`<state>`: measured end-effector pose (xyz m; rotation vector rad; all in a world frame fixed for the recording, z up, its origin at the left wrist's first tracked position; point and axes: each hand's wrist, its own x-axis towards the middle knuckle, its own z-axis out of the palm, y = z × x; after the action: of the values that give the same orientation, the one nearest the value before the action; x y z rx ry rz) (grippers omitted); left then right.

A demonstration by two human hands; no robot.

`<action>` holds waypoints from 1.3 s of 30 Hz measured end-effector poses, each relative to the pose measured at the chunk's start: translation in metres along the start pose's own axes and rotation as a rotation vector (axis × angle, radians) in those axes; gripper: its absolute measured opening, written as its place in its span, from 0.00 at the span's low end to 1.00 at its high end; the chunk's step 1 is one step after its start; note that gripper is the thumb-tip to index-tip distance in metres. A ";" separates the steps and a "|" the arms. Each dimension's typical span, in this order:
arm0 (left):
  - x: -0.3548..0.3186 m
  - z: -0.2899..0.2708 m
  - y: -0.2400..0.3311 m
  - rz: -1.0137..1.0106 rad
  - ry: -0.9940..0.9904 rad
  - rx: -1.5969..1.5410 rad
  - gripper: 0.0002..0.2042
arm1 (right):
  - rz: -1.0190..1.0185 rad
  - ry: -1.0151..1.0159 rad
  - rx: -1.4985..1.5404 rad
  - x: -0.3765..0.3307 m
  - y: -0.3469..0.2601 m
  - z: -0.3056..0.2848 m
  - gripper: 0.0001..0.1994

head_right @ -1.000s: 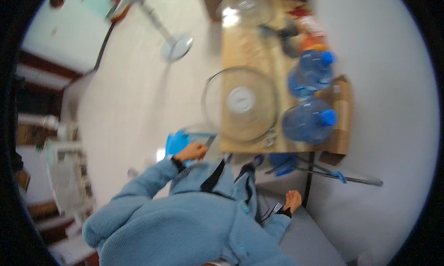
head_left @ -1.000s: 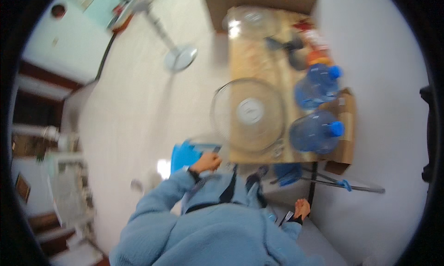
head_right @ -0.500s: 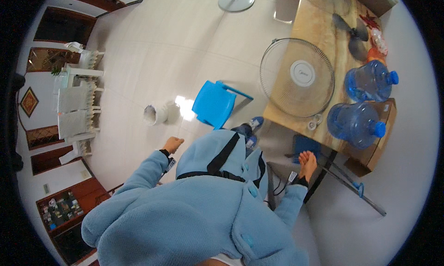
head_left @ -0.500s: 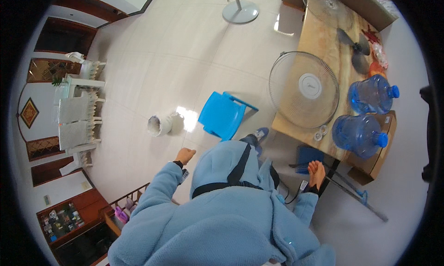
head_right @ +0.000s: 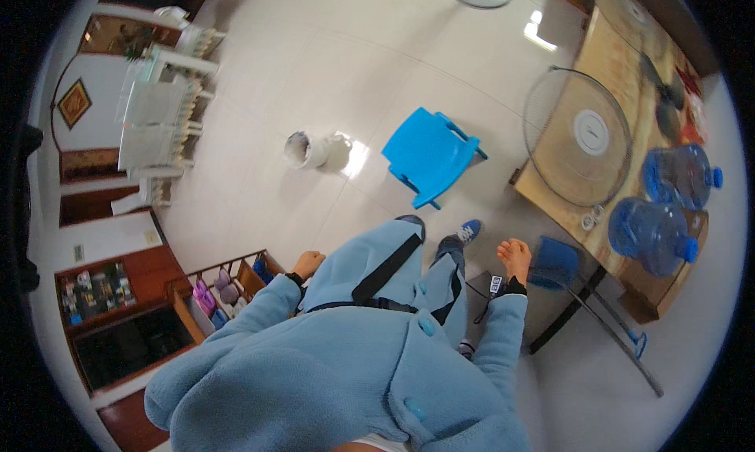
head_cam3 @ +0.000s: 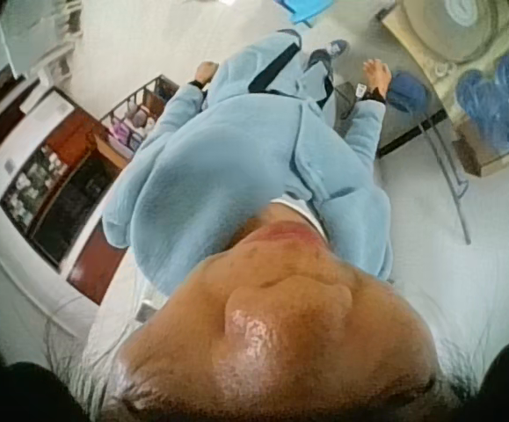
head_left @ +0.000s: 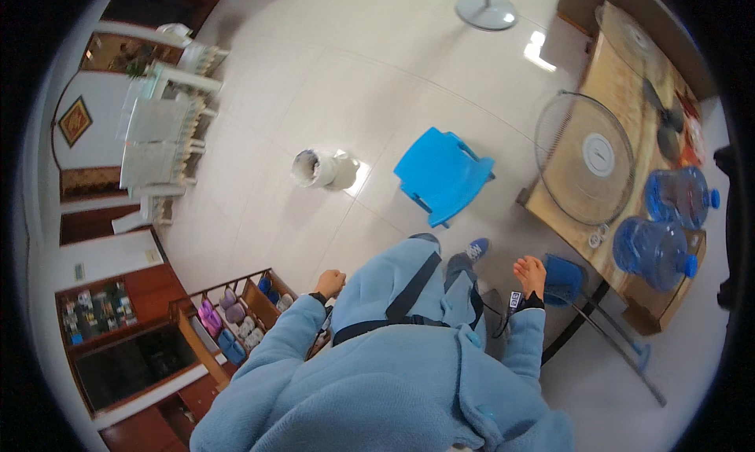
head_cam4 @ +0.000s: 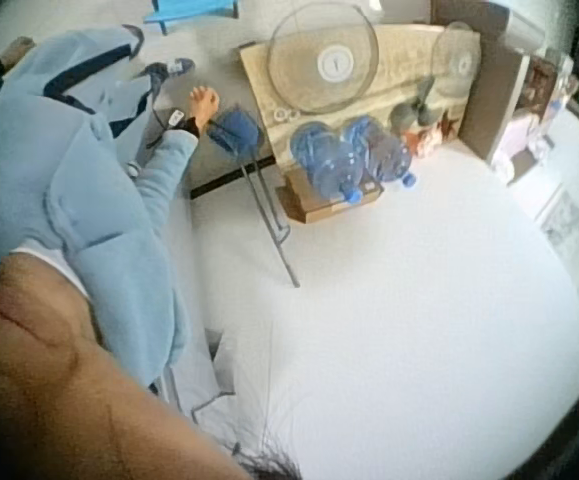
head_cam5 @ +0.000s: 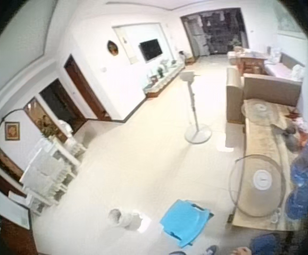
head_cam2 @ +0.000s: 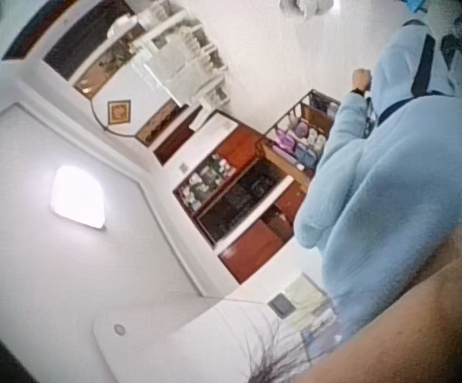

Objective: The person sweeps the tiled floor with a rake-like broom and a blue dustpan, gathering debris into a small white bucket. They then pick up a small white object from a glass table and place it into the bucket before continuing to sweep and depositing more debris.

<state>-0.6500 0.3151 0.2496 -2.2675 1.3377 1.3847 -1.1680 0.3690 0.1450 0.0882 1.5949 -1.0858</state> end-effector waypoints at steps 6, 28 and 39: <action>0.017 -0.020 -0.092 0.077 0.117 0.035 0.12 | 0.082 -0.105 -0.067 0.016 0.022 0.087 0.16; 0.095 -0.126 -0.220 -0.144 -0.169 -0.047 0.07 | -0.178 0.510 -0.522 0.069 0.132 0.263 0.16; 0.113 -0.121 -0.171 -0.061 -0.147 -0.012 0.08 | 0.178 0.860 -0.663 -0.016 0.212 0.067 0.17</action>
<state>-0.4250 0.2810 0.1792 -2.1477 1.2081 1.5090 -0.9904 0.4527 0.0389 0.2694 2.5857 -0.3165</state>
